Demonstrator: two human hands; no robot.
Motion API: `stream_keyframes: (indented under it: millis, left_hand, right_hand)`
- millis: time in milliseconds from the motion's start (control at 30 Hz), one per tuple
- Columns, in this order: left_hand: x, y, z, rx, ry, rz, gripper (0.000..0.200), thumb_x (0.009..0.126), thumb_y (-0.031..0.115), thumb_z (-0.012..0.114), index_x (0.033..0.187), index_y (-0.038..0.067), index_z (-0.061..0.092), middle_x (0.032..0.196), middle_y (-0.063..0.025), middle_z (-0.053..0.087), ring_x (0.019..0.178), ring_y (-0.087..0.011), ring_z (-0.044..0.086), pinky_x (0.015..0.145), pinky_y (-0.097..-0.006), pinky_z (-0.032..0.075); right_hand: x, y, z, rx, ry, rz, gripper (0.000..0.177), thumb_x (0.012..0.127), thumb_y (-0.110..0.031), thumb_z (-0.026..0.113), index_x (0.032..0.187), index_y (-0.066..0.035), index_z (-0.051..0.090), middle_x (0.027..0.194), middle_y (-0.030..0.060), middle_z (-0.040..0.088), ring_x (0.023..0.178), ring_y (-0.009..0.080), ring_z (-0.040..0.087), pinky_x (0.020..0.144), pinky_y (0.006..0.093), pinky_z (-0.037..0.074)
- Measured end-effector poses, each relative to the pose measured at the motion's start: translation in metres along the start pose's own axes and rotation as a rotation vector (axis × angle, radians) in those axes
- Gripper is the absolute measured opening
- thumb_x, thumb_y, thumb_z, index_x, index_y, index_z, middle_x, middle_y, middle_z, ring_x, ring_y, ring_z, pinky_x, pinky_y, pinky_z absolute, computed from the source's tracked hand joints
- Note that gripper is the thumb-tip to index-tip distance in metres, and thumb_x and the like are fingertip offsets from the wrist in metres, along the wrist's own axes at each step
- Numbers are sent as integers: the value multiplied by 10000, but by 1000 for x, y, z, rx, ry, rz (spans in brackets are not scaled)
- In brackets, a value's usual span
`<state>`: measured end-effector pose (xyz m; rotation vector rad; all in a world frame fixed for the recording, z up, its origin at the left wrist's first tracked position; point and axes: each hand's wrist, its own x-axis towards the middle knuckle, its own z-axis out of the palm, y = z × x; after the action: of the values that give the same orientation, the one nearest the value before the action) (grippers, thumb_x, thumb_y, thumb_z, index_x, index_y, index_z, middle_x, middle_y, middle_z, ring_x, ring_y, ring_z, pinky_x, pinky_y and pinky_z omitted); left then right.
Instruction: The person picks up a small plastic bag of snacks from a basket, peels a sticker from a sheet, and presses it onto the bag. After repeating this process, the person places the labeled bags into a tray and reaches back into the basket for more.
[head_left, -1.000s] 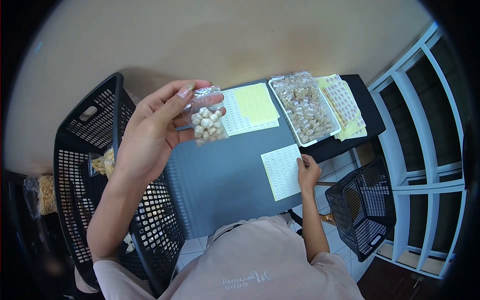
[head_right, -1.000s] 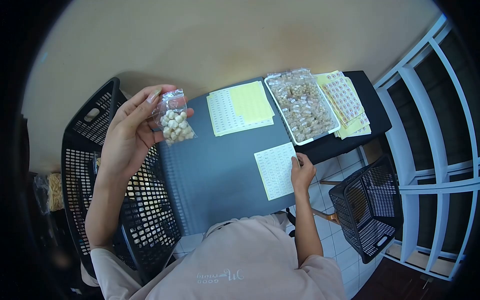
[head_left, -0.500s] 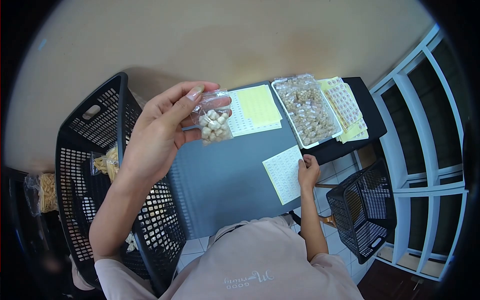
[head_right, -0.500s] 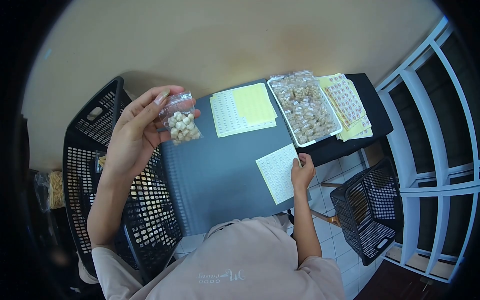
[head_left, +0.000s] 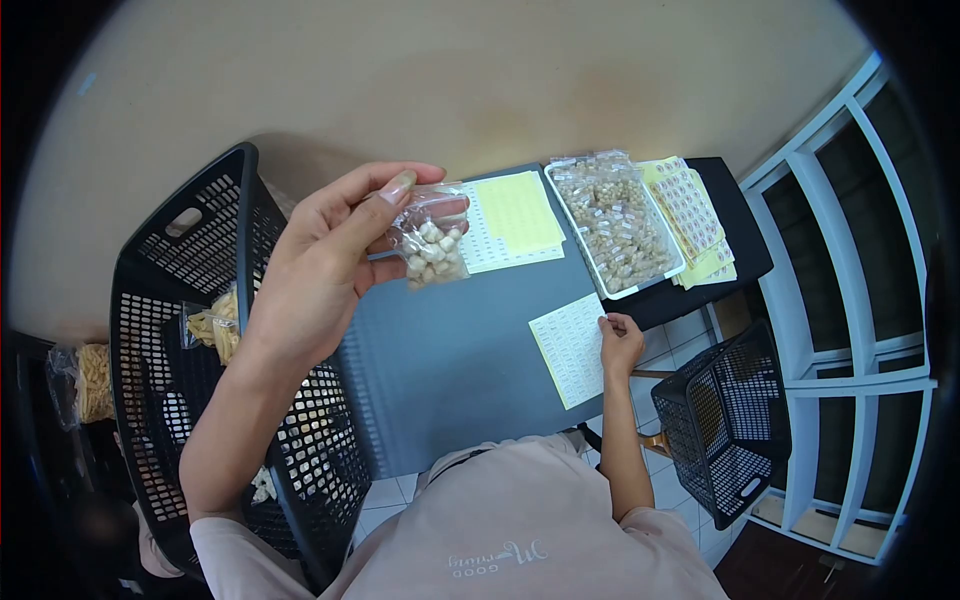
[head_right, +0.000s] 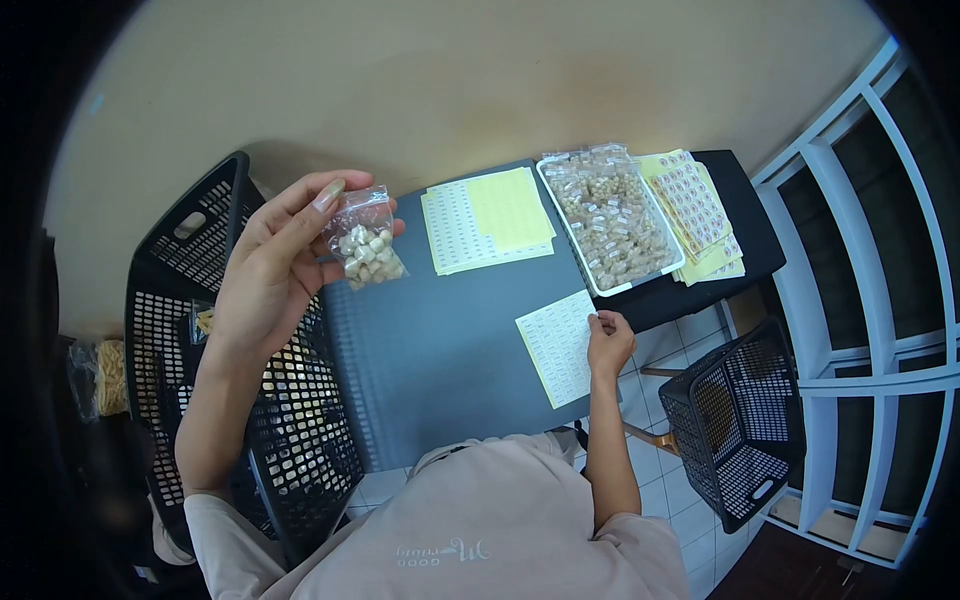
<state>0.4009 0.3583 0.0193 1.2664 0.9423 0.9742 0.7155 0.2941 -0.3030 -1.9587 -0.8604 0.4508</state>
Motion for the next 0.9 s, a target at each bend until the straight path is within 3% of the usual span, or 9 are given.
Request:
stream_keyframes:
  millis: [133,267,333,467,567,667,733,900]
  left_hand:
    - [0,3,-2,32,-2,-31,324,1016,196,398,1216,-23,529,1099,-165,645,1032,-233,651,841,-376,572]
    - [0,2,-4,-2,15,-38,330,1021,221,395,1233,11,537,1098,-124,654,1011,-172,644,862,-342,541]
    - [0,0,-6,3,26,-27,332,1023,224,393,1234,13,537,1096,-120,655,1012,-165,641,865,-337,535]
    - [1,0,-7,9,37,-1,335,1026,228,391,1241,19,538,1078,-95,659,1001,-130,629,877,-300,513]
    - [-1,5,-4,15,60,10,344,1027,236,400,1250,19,545,1050,-67,658,930,-86,613,837,-252,497]
    - [-1,6,-1,22,66,-1,341,1025,233,420,1255,22,559,981,-20,650,845,-40,563,747,-201,453]
    - [-3,6,0,48,59,36,340,1025,227,420,1259,21,553,994,-29,657,866,-45,572,756,-202,455]
    - [-8,8,4,90,59,113,336,1023,198,419,1276,4,527,1061,-81,669,965,-89,603,823,-228,473]
  right_hand:
    - [-6,1,3,-81,105,-170,91,732,-47,719,797,-1,675,812,99,650,716,230,642,660,330,504]
    - [-24,-19,8,21,103,-268,81,758,-39,693,813,2,651,862,120,632,838,286,609,764,382,480]
    - [-38,-30,10,-132,68,-330,79,780,-42,674,838,-1,638,890,124,628,941,309,570,832,417,446]
    - [-41,-39,6,-175,-24,-288,109,806,-64,664,881,3,622,934,143,621,963,320,557,837,431,434]
    - [-38,-82,-1,-95,-10,-282,163,817,-84,670,939,2,604,936,157,621,961,334,556,833,425,435]
    - [-31,-142,5,410,-121,-367,447,853,-160,691,1201,31,485,1114,177,558,1086,284,540,980,398,410]
    - [-36,-203,-2,599,-247,-413,647,847,-182,710,1335,19,336,1224,188,476,1180,272,470,1041,411,367]
    - [-54,-301,2,899,-417,-550,877,770,-283,791,1389,-33,223,1290,189,394,1206,295,420,1006,445,383]
